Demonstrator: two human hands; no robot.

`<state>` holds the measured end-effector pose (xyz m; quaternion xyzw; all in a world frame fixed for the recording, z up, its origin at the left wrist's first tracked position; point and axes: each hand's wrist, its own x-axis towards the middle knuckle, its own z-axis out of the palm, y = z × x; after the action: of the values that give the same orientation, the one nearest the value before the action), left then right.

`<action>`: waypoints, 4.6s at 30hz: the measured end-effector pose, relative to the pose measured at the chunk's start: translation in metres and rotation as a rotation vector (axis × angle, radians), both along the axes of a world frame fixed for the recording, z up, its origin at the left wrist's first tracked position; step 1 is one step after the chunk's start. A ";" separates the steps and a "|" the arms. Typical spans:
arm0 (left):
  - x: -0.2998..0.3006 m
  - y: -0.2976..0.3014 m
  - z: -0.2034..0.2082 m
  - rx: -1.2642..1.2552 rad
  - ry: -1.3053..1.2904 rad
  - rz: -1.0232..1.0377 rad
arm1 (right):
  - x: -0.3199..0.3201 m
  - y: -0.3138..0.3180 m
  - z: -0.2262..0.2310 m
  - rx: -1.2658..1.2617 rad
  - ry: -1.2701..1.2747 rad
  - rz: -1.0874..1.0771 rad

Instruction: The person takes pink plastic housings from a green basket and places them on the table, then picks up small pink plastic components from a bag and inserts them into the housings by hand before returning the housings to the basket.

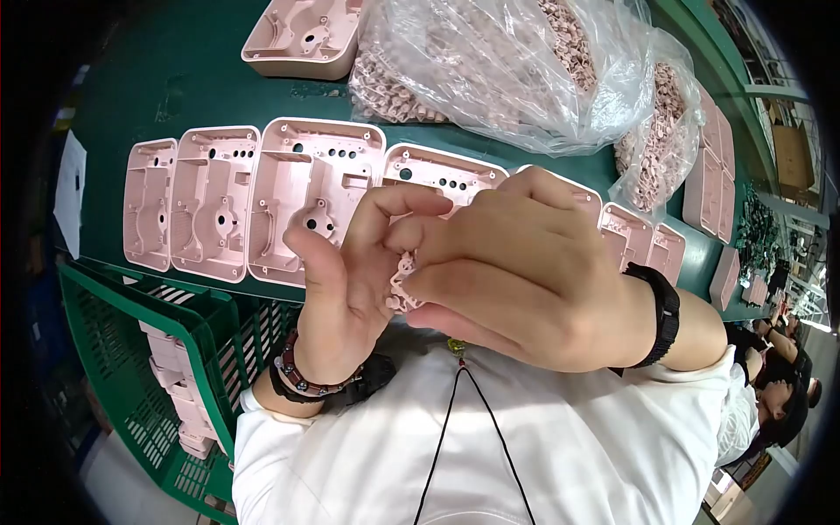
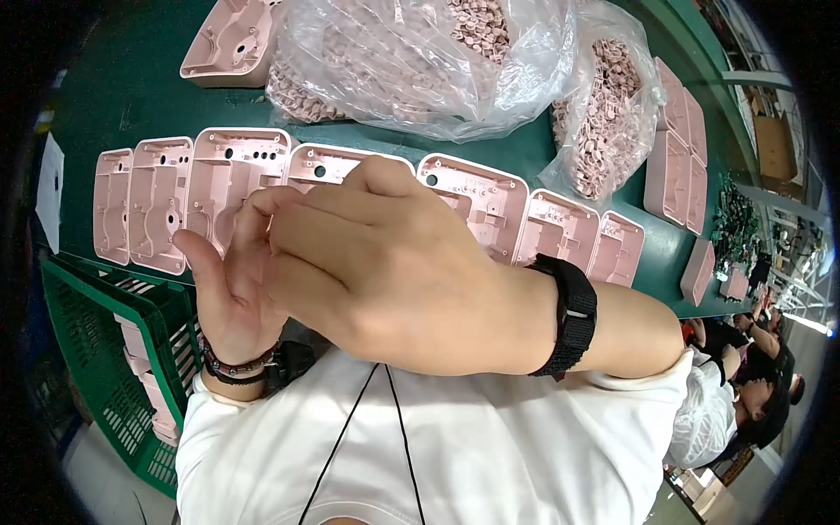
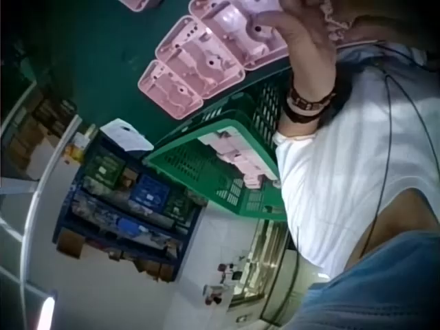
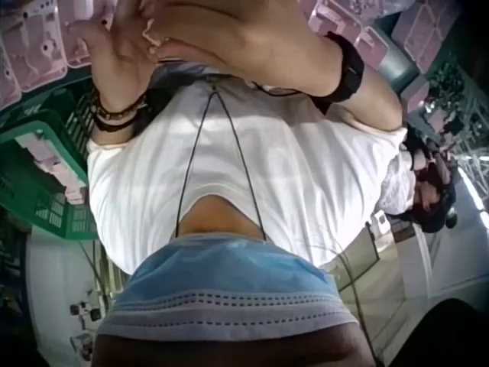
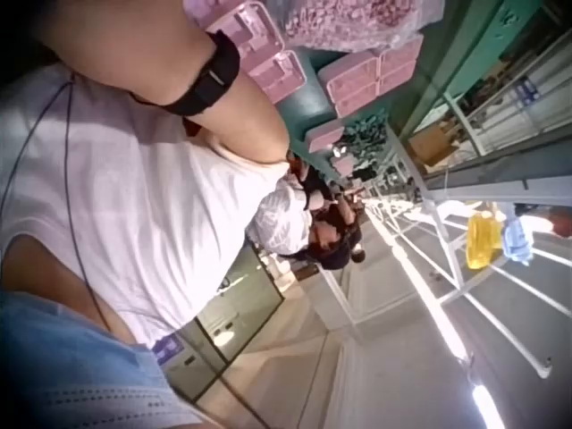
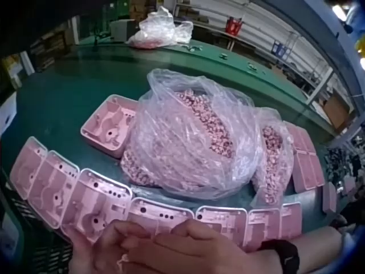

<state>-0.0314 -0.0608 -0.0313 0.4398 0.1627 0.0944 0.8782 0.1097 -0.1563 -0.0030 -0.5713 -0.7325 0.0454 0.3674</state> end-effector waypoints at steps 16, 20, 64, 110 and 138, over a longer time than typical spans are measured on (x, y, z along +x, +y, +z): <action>-0.008 0.010 0.001 -0.126 -0.028 -0.280 | 0.008 -0.005 0.021 -0.169 -0.100 0.022; -0.009 0.016 -0.001 -0.237 0.038 -0.350 | 0.007 -0.004 0.016 -0.124 -0.095 0.082; -0.033 0.021 -0.005 -0.043 -0.074 0.237 | 0.003 0.017 0.011 -0.242 -0.078 -0.046; -0.072 0.024 -0.016 0.463 -0.060 0.624 | 0.012 0.106 -0.047 -0.212 -0.640 -0.014; -0.070 0.008 -0.013 0.752 0.155 0.573 | 0.020 0.101 -0.029 -0.219 -0.633 -0.093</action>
<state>-0.1017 -0.0526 -0.0440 0.6701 0.2969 0.3521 0.5821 0.1295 -0.0557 -0.0322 -0.6260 -0.7741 -0.0728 0.0599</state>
